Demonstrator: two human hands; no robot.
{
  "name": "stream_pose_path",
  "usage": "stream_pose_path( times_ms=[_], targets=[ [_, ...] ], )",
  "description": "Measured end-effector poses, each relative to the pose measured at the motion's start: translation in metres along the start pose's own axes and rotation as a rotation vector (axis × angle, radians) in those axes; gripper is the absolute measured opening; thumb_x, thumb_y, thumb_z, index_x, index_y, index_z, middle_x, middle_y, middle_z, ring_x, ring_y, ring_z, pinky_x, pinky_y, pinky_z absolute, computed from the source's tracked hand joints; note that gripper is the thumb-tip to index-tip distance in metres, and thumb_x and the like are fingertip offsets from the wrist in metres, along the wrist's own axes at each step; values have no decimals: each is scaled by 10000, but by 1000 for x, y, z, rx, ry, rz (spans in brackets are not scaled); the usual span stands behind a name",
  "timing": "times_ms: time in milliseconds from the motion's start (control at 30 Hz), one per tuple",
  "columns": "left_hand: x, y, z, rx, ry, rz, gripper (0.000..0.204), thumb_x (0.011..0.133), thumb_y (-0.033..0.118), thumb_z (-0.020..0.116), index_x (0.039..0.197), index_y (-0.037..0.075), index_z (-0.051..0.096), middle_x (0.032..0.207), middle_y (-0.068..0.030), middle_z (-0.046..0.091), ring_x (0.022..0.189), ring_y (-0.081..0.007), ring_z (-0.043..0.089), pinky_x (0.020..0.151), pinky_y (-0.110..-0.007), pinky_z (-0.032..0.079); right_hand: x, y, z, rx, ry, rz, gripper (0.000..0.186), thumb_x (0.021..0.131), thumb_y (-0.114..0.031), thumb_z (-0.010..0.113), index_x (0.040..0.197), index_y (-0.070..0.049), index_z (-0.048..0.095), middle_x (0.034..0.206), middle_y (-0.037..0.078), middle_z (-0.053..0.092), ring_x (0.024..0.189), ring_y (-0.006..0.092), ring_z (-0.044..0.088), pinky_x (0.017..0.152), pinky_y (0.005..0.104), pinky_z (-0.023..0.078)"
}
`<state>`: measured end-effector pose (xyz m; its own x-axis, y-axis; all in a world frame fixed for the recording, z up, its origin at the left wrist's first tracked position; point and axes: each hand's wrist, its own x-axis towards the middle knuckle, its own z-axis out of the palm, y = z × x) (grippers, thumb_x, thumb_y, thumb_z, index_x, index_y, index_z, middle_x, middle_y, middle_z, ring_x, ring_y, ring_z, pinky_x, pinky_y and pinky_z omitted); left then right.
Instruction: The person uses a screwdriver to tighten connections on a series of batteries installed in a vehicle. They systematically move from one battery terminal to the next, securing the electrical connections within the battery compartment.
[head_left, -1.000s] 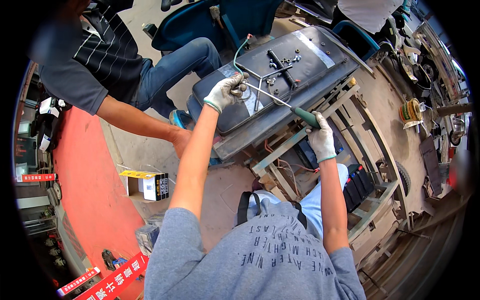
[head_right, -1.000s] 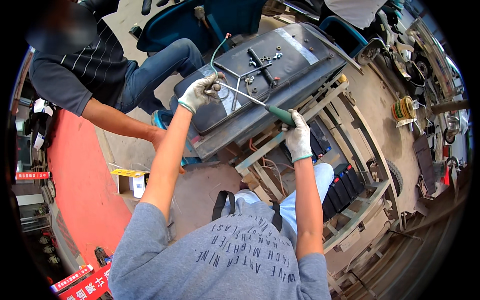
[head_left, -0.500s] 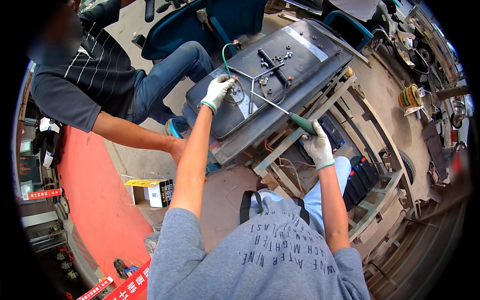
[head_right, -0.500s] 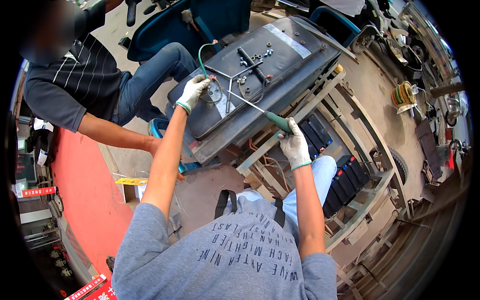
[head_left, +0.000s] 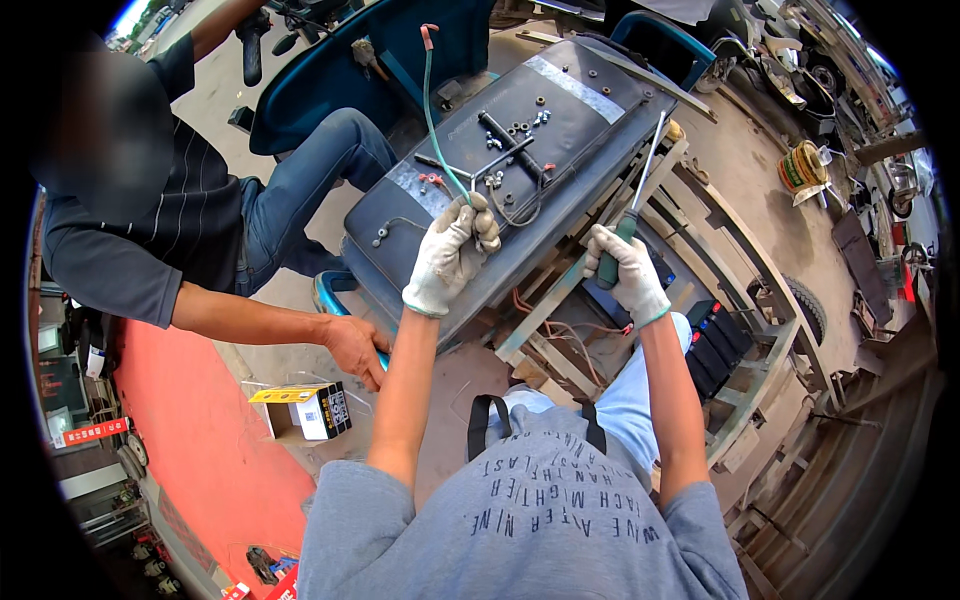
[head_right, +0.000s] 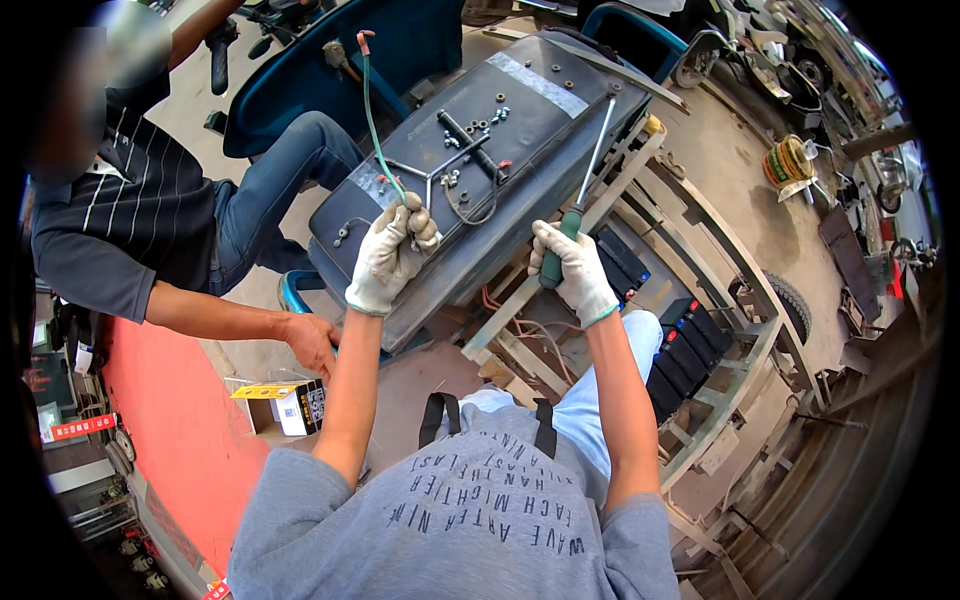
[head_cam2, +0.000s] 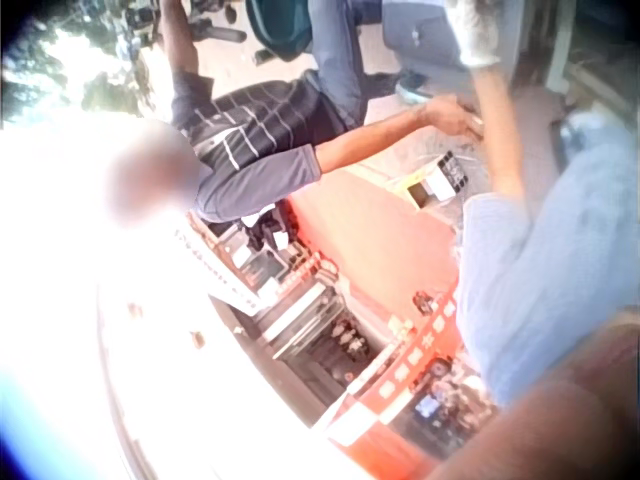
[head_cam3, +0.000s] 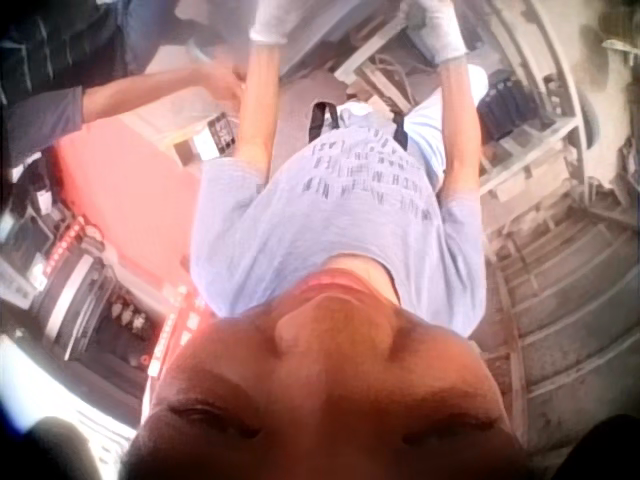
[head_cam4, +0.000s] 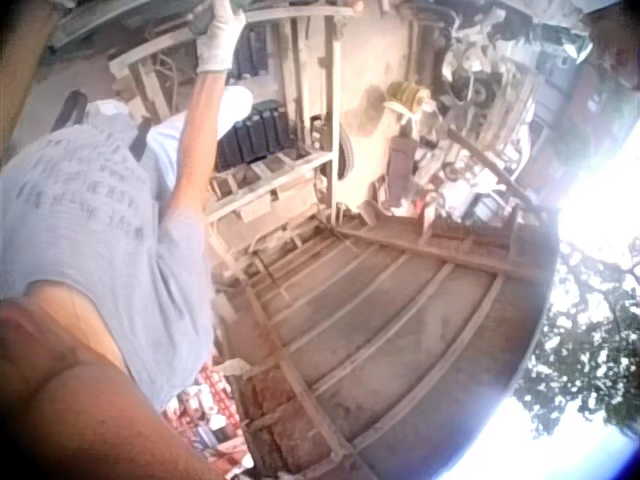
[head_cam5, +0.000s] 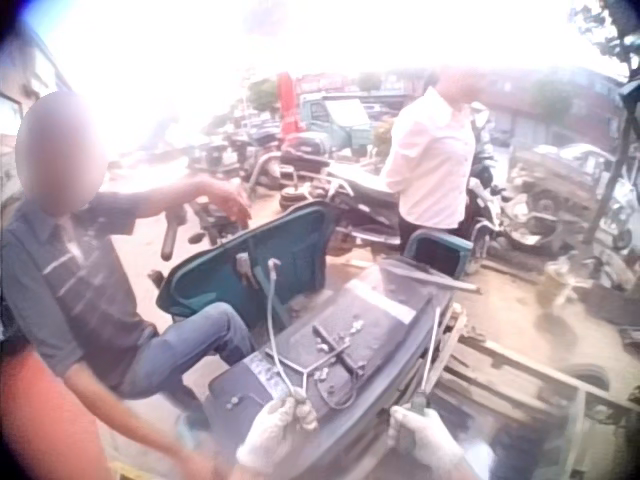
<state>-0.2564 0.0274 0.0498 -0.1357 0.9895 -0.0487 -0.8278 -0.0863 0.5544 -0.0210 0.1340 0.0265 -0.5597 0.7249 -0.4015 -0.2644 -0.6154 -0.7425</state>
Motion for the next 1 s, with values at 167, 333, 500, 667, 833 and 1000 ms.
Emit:
stream_pose_path(
  times_ms=[167, 333, 500, 667, 833, 1000],
  targets=[
    [-52, -14, 25, -28, 103, -5, 282, 879, 306, 593, 987, 56, 519, 722, -5, 453, 635, -119, 389, 588, -240, 357, 114, -26, 4, -788, 152, -235, 132, 775, -140, 691, 812, -28, 632, 649, -3, 575, 576, 78, 530, 537, 250, 433],
    [-103, -19, 21, 147, 247, 9, 337, 866, 343, 614, 965, 32, 529, 836, -43, 528, 735, -151, 512, 641, -258, 424, 197, -24, 63, -1471, 11, -407, 263, 716, -248, 639, 927, -95, 676, 800, 148, 652, 785, 295, 628, 768, 392, 483],
    [-132, -28, 21, 211, 297, 40, 299, 892, 314, 594, 956, 27, 541, 914, -63, 527, 806, -156, 521, 681, -278, 436, 241, 7, 102, -1920, -34, -509, 195, 750, -181, 609, 927, -156, 688, 989, 107, 659, 1016, 286, 576, 862, 407, 472],
    [-140, -31, 28, 195, 327, 3, 291, 913, 295, 570, 1006, 20, 548, 943, -73, 547, 826, -137, 511, 705, -288, 446, 262, 33, 101, -2055, 38, -591, 184, 781, -109, 579, 921, -136, 695, 986, 131, 661, 969, 271, 607, 801, 392, 502],
    [-140, -27, 37, 240, 452, -22, 305, 896, 328, 589, 991, 42, 537, 860, -49, 533, 729, -100, 463, 612, -218, 394, 253, 36, 112, -2098, 75, -640, 154, 797, -93, 563, 852, -75, 706, 895, 133, 680, 940, 273, 630, 787, 376, 517],
    [-142, -29, 34, 301, 552, -51, 321, 887, 340, 601, 991, 46, 527, 811, -32, 527, 646, -71, 410, 549, -179, 336, 254, 42, 119, -2150, 104, -587, 146, 788, -103, 581, 838, -62, 712, 855, 143, 686, 855, 297, 662, 719, 391, 535]
  ],
)
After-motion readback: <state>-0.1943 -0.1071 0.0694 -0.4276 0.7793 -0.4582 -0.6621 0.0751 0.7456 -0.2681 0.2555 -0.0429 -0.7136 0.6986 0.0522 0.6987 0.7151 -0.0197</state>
